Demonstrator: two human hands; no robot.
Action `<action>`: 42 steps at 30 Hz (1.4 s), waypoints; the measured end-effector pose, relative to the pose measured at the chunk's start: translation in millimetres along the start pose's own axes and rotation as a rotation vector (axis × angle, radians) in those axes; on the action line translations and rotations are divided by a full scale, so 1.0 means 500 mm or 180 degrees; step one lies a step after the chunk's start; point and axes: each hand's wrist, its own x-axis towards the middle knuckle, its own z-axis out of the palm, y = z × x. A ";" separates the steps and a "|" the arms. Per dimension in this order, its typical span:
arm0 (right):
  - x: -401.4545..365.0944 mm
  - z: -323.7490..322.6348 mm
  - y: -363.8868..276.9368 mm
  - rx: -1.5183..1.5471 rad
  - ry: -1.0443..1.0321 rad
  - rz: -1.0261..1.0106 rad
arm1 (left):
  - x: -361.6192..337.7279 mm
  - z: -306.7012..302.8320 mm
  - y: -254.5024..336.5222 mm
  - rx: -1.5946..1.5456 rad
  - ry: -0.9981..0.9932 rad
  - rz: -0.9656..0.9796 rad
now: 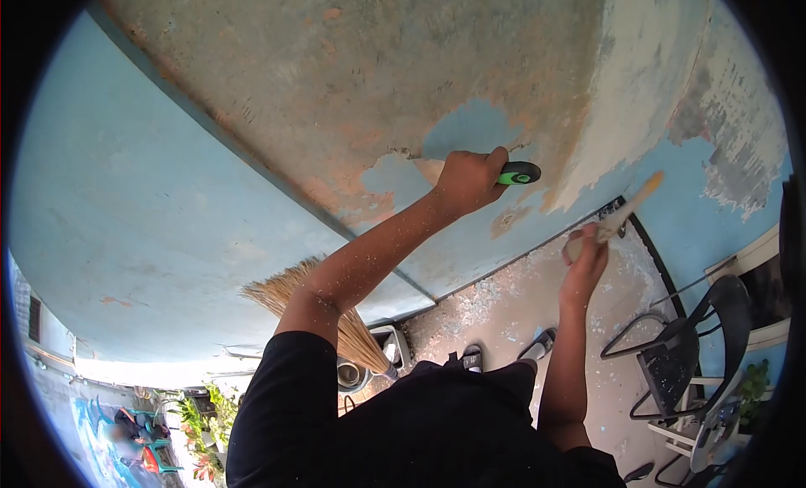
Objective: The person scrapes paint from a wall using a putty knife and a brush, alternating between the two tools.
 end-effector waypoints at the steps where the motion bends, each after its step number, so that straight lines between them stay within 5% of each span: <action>1: -0.003 -0.009 0.021 0.0125 -0.0211 0.0110 | 0.007 -0.002 0.001 0.0003 0.0014 0.0000; 8: -0.013 -0.031 0.044 0.0103 -0.0356 0.0461 | 0.011 -0.003 -0.005 -0.0044 0.0248 -0.0058; 16: 0.021 -0.029 -0.067 0.0070 -0.1245 -0.0389 | 0.014 -0.011 -0.003 -0.0176 0.0630 -0.0124; 20: 0.060 -0.036 -0.060 0.1290 -0.0375 -0.0744 | 0.014 -0.006 -0.010 -0.0185 0.0729 -0.0114; 22: 0.087 -0.037 0.082 -0.1993 -0.0238 -0.2816 | 0.009 -0.004 -0.009 -0.0261 0.0787 -0.0103; 23: 0.082 -0.035 0.061 -0.2004 -0.0255 -0.2824 | 0.012 -0.004 -0.011 -0.0244 0.0818 -0.0103; 26: 0.075 -0.002 -0.052 -0.0587 -0.0304 -0.1346 | 0.022 -0.005 -0.014 -0.0211 0.0900 -0.0100; 31: 0.123 -0.003 0.067 -0.1035 0.0205 -0.2665 | 0.013 -0.014 -0.010 -0.0283 0.0979 -0.0095; 34: 0.107 0.004 -0.044 -0.0414 -0.0204 -0.1589 | 0.022 -0.017 -0.021 -0.0235 0.0997 -0.0099; 36: 0.104 -0.019 -0.063 -0.0024 0.0140 -0.1070 | 0.003 -0.016 -0.014 -0.0347 0.1010 -0.0054; 38: 0.092 0.007 0.030 -0.3349 -0.0538 -0.3886 | -0.002 -0.017 -0.014 -0.0313 0.0913 -0.0083; 39: 0.079 0.004 0.023 -0.3358 -0.0523 -0.3887 | 0.003 -0.018 -0.015 -0.0256 0.0859 -0.0072; 42: 0.053 0.010 -0.039 -0.0776 -0.0156 -0.1593 | -0.008 -0.015 -0.018 -0.0208 0.0936 -0.0034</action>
